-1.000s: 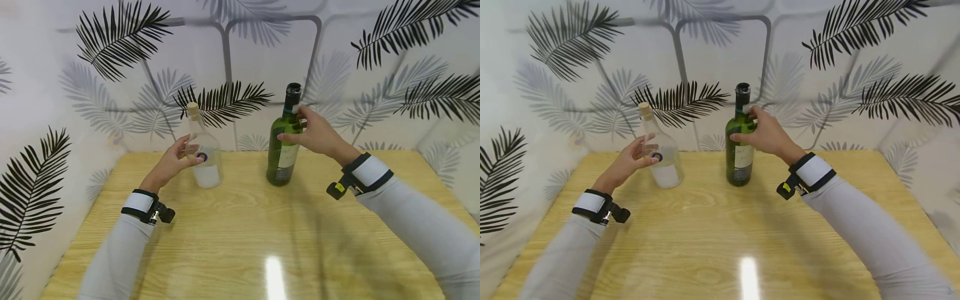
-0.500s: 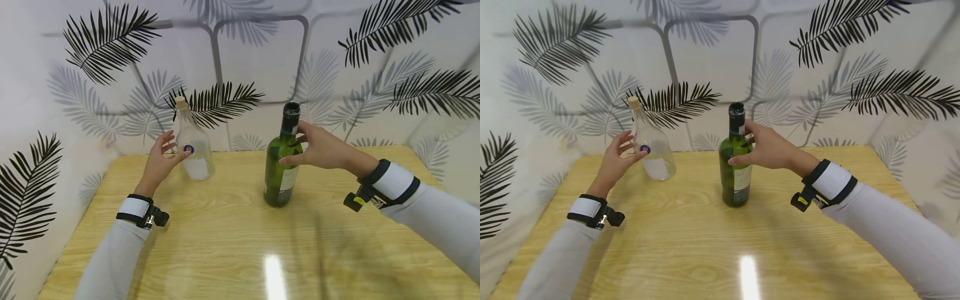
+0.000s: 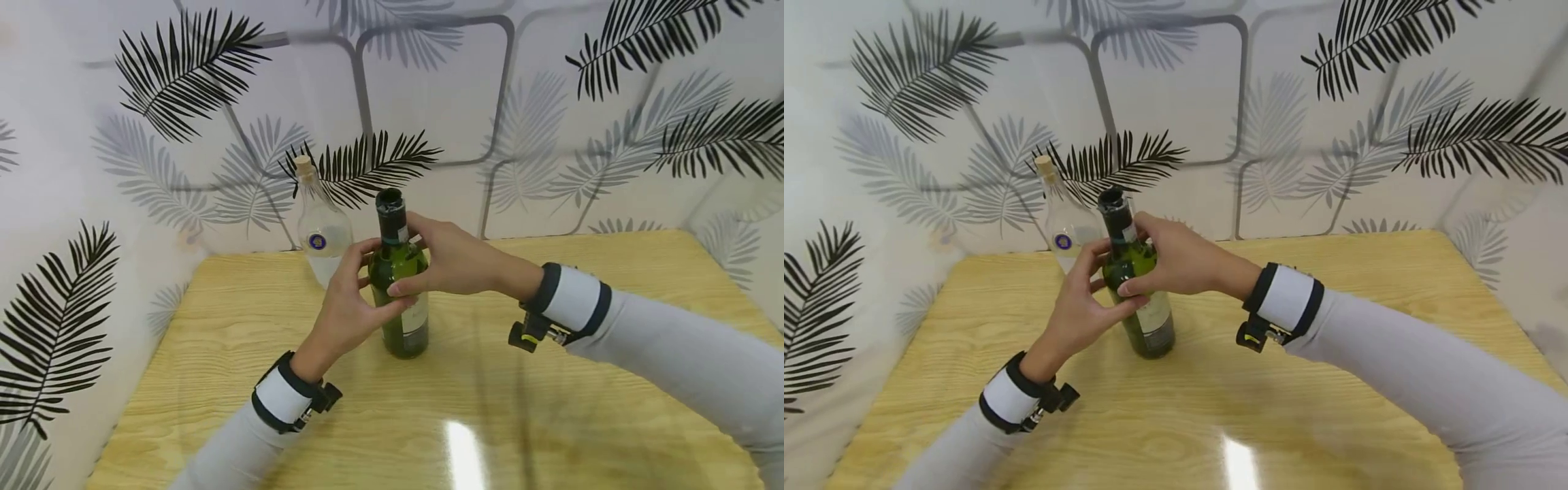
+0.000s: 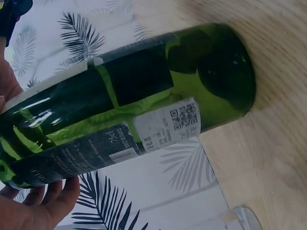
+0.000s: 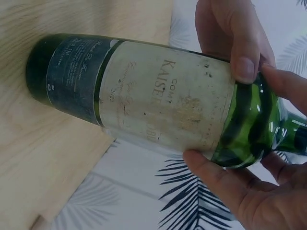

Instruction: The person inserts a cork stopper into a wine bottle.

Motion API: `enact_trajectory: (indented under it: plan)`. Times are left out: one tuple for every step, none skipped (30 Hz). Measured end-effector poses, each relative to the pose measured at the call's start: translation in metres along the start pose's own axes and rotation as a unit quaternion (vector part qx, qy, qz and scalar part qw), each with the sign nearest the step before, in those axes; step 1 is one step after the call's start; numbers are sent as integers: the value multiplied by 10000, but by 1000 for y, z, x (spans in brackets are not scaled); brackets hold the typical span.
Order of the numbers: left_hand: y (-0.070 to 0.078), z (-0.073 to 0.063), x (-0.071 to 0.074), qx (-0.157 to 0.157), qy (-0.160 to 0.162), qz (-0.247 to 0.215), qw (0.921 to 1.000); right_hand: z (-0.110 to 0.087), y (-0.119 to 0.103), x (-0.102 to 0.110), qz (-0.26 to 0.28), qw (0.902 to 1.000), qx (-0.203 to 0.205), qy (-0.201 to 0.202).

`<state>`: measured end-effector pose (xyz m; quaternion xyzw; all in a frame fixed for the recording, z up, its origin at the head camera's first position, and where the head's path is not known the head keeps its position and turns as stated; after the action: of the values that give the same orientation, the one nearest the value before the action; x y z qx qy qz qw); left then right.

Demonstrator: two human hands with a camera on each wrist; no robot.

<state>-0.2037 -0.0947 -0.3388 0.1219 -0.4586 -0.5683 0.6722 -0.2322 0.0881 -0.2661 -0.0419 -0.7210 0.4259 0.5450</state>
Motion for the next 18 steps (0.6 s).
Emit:
enact_trajectory:
  plan:
    - [0, -1, -1, 48, 33, 27, 10000, 1, 0, 0, -27, 9999, 47, -125]
    - [1, -3, 0, 93, 36, 24, 9999, 1, 1, 2, -48, 9994, 73, -330]
    - [1, -4, 0, 129, 3, -8, 9999, 2, 4, 5, -31, 9983, 72, -586]
    - [2, -4, 1, 150, -66, -66, 9998, 3, 8, 10, -46, 9962, 39, -870]
    - [2, -5, 2, 187, -161, -117, 9996, 5, 14, 16, -80, 9934, -9, -1144]
    - [3, -6, 4, 227, -254, -164, 9993, 7, 21, 23, -175, 9906, -97, -1356]
    - [5, -7, 5, 274, -349, -196, 9988, 11, 30, 29, -348, 9880, -191, -1495]
    - [6, -8, 7, 322, -437, -236, 9982, 15, 39, 35, -646, 9855, -280, -1544]
    - [9, -10, 9, 347, -532, -267, 9976, 20, 49, 39, -1011, 9825, -377, -1516]
    - [11, -11, 10, 358, -626, -300, 9969, 26, 60, 41, -1470, 9775, -464, -1441]
    - [14, -13, 11, 372, -723, -313, 9962, 32, 71, 42, -1933, 9705, -523, -1342]
    - [18, -15, 12, 353, -818, -328, 9955, 37, 81, 41, -2390, 9612, -586, -1244]
    - [21, -17, 12, 321, -925, -349, 9946, 43, 91, 39, -2764, 9519, -637, -1156]
    - [25, -19, 11, 280, -1026, -399, 9935, 49, 101, 36, -3067, 9431, -683, -1090]
    - [29, -20, 10, 236, -1119, -449, 9924, 54, 109, 32, -3265, 9366, -709, -1054]
    - [31, -22, 10, 213, -1194, -492, 9914, 61, 117, 27, -3426, 9316, -682, -1006]
    - [33, -24, 9, 208, -1250, -525, 9906, 67, 124, 21, -3546, 9276, -654, -973]
    - [35, -26, 8, 210, -1288, -555, 9899, 72, 130, 16, -3631, 9247, -644, -946]
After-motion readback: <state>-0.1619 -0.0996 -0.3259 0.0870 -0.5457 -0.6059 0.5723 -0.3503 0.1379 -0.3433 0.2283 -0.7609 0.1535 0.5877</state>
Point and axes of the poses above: each hand's wrist, its own z-axis towards the middle knuckle, its own x-axis out of the back of the hand, y = z × x, the point moved 2 cm from there along z, towards the middle knuckle, and after that the axes turned 9 degrees about -x, right-handed, at the moved point
